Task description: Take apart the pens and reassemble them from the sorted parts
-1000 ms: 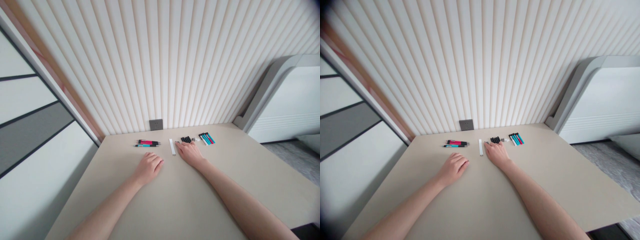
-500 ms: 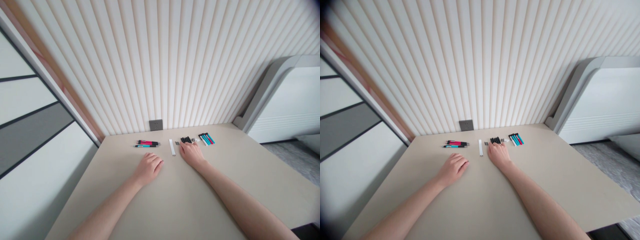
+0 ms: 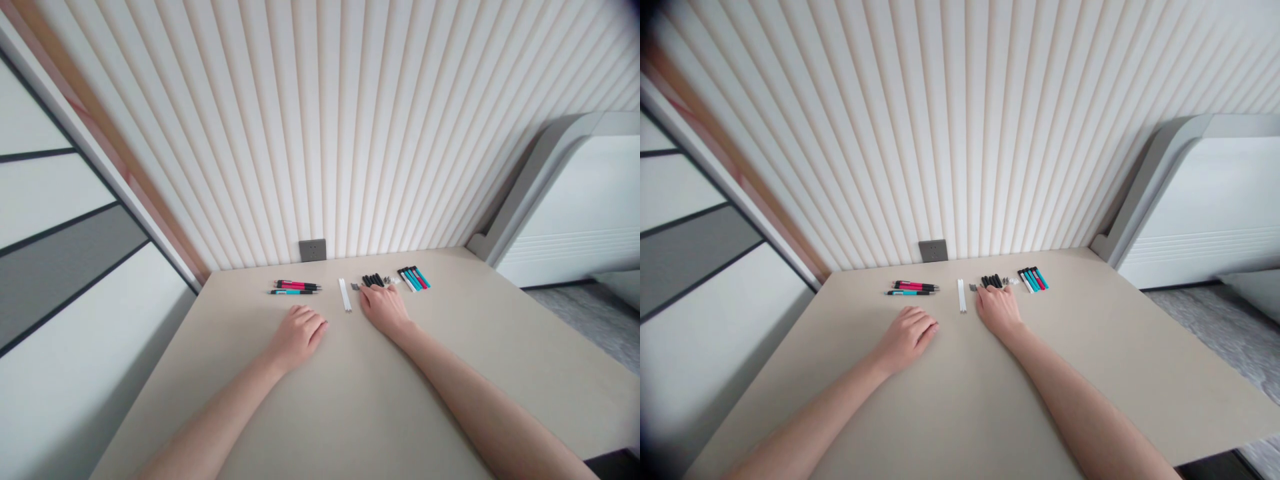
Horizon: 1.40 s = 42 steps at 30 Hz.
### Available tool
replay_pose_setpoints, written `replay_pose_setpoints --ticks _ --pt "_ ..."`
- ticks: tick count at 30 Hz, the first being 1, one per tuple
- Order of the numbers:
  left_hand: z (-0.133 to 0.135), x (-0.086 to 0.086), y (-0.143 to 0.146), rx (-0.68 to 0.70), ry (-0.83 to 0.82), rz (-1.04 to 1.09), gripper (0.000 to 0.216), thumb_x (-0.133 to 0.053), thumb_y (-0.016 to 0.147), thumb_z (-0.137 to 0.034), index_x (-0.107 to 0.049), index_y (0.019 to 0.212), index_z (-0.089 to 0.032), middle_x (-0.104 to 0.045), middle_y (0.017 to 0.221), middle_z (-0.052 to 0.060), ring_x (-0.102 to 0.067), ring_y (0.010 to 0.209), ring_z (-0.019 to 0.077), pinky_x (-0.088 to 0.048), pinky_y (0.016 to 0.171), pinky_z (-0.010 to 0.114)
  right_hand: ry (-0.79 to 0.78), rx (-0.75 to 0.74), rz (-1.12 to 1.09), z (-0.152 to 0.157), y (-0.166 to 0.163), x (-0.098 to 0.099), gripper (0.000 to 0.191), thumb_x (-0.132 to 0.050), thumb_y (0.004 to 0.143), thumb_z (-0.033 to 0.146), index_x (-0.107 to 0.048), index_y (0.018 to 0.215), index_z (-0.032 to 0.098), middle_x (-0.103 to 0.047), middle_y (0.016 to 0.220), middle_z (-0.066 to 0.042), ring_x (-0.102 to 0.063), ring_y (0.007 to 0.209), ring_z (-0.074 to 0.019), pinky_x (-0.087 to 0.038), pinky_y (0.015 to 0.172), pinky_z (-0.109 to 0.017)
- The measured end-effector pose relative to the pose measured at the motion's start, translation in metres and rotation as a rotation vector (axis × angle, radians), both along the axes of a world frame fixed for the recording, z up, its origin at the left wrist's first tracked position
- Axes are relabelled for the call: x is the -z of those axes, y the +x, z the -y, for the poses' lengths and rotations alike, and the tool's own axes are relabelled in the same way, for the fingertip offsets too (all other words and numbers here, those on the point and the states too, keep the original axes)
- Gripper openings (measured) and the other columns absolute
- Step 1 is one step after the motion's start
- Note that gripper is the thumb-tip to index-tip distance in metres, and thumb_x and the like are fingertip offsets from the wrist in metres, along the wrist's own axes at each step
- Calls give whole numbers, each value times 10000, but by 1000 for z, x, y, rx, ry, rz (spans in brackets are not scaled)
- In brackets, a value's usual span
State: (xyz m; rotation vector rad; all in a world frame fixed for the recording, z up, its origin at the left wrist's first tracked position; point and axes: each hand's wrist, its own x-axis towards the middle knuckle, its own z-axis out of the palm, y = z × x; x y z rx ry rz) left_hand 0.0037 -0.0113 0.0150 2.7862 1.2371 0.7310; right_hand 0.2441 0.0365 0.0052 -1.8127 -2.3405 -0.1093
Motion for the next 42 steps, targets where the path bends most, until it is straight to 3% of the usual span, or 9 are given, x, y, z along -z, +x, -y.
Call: replay_pose_setpoints --ticks 16,26,34,42 --pt "-1 2 -1 -4 -14 -33 255 -416 980 -276 -599 821 -197 -650 786 33 -567 807 186 -414 812 353 -60 15 1 0 -1 -3 368 -298 993 299 -643 1069 193 -682 939 -97 -615 830 -188 -291 811 -325" --pt "-1 1 -1 -2 -15 -24 251 -424 978 -272 -595 813 -193 -651 787 32 -567 810 184 -409 812 347 -10 -1 -2 1 0 -2 385 -298 996 281 -656 893 182 -687 889 -82 -615 785 -175 -287 785 -325" --pt "-3 4 -3 -2 -26 -33 255 -423 985 -298 -589 825 -190 -653 801 29 -572 823 182 -406 820 343 -8 -15 -4 1 0 -2 368 -320 996 283 -658 886 186 -685 869 -68 -617 770 -176 -285 779 -318" --pt "-2 2 -2 -1 -37 -9 186 -460 976 -292 -591 885 -196 -672 860 23 -590 849 183 -402 828 343 -23 -10 -18 -1 0 -1 335 -327 991 283 -648 1049 208 -685 905 -73 -625 822 -191 -294 786 -322"
